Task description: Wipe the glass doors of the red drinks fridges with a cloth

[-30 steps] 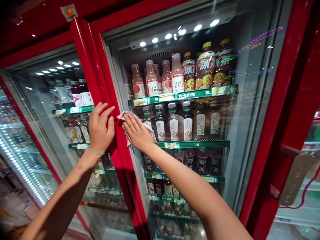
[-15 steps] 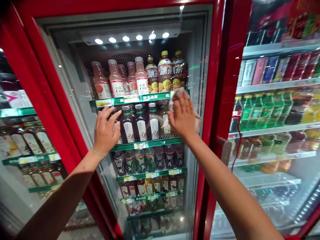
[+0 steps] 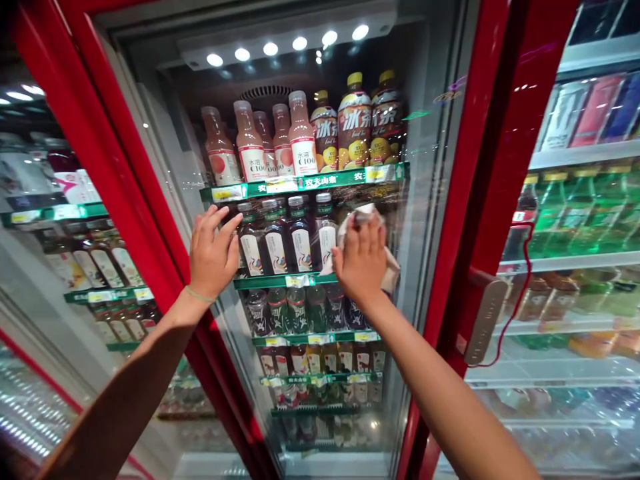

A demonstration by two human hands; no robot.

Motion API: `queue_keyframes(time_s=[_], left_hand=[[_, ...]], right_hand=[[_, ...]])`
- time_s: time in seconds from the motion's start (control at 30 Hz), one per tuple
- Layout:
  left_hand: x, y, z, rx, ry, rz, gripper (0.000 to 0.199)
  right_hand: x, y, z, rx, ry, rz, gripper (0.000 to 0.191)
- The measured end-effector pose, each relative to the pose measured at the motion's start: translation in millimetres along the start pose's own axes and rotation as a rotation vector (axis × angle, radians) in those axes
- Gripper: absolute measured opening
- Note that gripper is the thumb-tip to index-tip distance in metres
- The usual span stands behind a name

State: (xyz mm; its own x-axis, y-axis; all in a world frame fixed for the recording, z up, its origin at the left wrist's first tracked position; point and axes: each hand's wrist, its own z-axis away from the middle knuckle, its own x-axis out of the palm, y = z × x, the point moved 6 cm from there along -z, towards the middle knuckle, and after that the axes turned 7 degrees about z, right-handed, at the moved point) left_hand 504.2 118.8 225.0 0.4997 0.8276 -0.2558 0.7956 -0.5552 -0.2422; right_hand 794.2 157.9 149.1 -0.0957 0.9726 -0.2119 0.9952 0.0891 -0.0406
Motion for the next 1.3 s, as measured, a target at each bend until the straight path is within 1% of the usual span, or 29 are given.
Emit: queue_keyframes(time_s=[0.13,0.2,0.27,0.3,0.37,0.4,0.47,0.5,0.57,0.6,0.67,0.73,0.8,0.93,1.03,1.1,1.17,1.2,1.27,1.3], left_hand=[[-25.4,-27,17,-0.006,0.002,-0.008,0.052],[-39.3,-37,25,0.011,0.001,-0.032,0.053],[-53.4,-47,33,0.006,0.0,-0.056,0.051],[-60.1,-52,37,-0.008,0.001,-0.064,0.051],[-71.5,-60,42,-0.04,0.015,-0.064,0.05],[-75.7,-63,43,-0.052,0.028,-0.055,0.049],[-79.1,-65,44,-0.063,0.053,-0.029,0.049],[-78.1,-64,43,-0.064,0.064,-0.018,0.049],[-70.8,-59,40,-0.068,0.072,-0.005,0.049],[-65.2,-55,37,-0.069,0.075,0.001,0.048],[-51.3,-44,32,-0.068,0.085,0.022,0.048],[-34.8,-30,28,-0.064,0.098,0.052,0.048],[-15.8,-12,25,-0.057,0.095,0.066,0.048],[24.2,33,23,-0.005,0.044,0.061,0.049],[45.0,61,27,0.022,0.038,0.069,0.05],[53.7,71,33,0.016,0.02,0.069,0.051],[57.3,75,42,-0.001,-0.004,0.057,0.051],[57.1,74,47,-0.012,-0.013,0.05,0.051],[53.7,70,57,-0.03,-0.032,0.036,0.051],[50.9,66,61,-0.033,-0.042,0.032,0.051]], right_hand=[[8,-118,5,-0.251,-0.047,-0.144,0.057],[10,-174,6,-0.374,-0.076,-0.248,0.057],[11,-222,7,-0.466,-0.103,-0.319,0.06],[11,-241,8,-0.501,-0.112,-0.332,0.061],[9,-272,10,-0.564,-0.131,-0.318,0.059],[8,-282,12,-0.597,-0.142,-0.3,0.057],[5,-293,15,-0.67,-0.169,-0.266,0.054],[3,-293,18,-0.708,-0.18,-0.256,0.054],[0,-280,21,-0.759,-0.188,-0.25,0.055],[0,-267,22,-0.771,-0.186,-0.249,0.055],[-2,-231,24,-0.758,-0.147,-0.245,0.055],[-2,-185,26,-0.711,-0.097,-0.224,0.058],[-1,-132,29,-0.642,-0.065,-0.194,0.06],[0,-23,37,-0.485,-0.041,-0.086,0.058],[-3,55,48,-0.39,-0.007,-0.001,0.059],[-5,99,58,-0.326,-0.006,0.004,0.062],[-6,130,69,-0.256,0.011,-0.006,0.063],[-5,139,74,-0.208,0.027,-0.006,0.064],[-3,146,83,-0.078,0.049,0.01,0.067],[-1,142,87,-0.01,0.053,0.018,0.069]])
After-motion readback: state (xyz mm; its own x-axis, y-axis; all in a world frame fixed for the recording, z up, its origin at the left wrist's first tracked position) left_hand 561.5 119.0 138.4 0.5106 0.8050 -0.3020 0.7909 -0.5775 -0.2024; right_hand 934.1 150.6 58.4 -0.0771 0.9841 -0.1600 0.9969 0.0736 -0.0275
